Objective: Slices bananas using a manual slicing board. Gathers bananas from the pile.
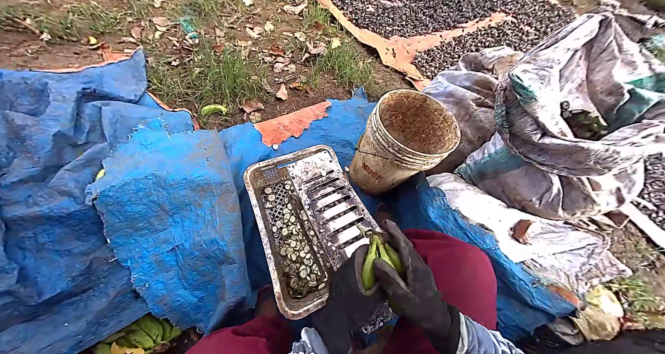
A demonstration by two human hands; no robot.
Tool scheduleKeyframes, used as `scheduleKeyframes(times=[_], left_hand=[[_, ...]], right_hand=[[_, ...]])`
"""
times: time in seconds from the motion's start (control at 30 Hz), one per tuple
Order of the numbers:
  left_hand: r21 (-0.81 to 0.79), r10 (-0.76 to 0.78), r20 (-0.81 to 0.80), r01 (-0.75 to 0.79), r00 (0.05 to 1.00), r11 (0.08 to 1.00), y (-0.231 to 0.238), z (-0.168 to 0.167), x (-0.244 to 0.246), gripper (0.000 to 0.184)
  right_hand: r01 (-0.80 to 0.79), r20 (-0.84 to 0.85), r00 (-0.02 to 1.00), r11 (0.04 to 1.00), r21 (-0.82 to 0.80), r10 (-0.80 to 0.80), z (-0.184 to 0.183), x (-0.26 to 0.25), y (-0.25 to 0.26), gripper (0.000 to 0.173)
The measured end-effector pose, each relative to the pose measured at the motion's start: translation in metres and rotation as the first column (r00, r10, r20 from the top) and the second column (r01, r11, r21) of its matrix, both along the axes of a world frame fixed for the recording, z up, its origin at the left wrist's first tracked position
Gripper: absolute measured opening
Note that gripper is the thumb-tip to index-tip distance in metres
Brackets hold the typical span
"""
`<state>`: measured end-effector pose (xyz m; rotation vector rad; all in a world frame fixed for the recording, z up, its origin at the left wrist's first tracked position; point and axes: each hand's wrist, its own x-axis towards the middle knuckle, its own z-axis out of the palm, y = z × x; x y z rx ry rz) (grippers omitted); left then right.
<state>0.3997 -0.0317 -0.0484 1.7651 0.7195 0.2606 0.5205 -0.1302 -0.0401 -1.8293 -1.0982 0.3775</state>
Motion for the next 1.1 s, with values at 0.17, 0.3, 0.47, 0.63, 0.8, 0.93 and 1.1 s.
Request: scheduleKeyframes(times=[0.17, 0.3, 0.47, 0.63, 0.8, 0.93, 1.1], left_hand=[[-0.008, 0.036, 0.157, -0.035, 0.987, 0.999, 0.013, -0.016, 0.022, 0.081], [-0.213, 0.152, 0.241, -0.1, 0.959, 0.972, 0.068, -0.029, 0.048, 0.08], [-0.133, 0.173, -0.028, -0.175, 0.985, 0.976, 0.104, -0.012, 0.065, 0.062], [0.016, 0.005, -0.18, -0.002, 0.984, 1.0, 0.039, 0.02, 0.033, 0.077], [-0.268, 0.286, 0.166, -0.236, 0.944, 0.934, 0.105, -0.034, 0.053, 0.07], [-0.222, 0.28, -0.027, -0.279, 0.959, 0.934, 0.138, -0.029, 0.067, 0.06], [0.06, 0.026, -0.248, -0.011, 0.968, 0.998, 0.044, 0.018, 0.028, 0.071]], right_hand=[[0.071, 0.082, 0.994, 0.997, -0.017, -0.07, -0.006, 0.014, 0.023, 0.066], [0.141, 0.172, 0.977, 0.988, -0.06, -0.129, -0.017, 0.031, 0.09, 0.061], [-0.005, -0.121, 0.992, 0.938, -0.345, -0.039, 0.008, 0.058, 0.13, 0.059], [0.038, -0.132, 0.99, 0.992, -0.117, -0.054, -0.002, 0.02, 0.046, 0.052], [0.067, 0.117, 0.992, 0.983, -0.17, -0.048, -0.025, 0.037, 0.141, 0.048], [-0.067, -0.091, 0.995, 0.925, -0.374, 0.035, -0.009, 0.062, 0.179, 0.049], [-0.043, -0.151, 0.988, 0.987, -0.153, 0.02, -0.003, 0.022, 0.055, 0.045]])
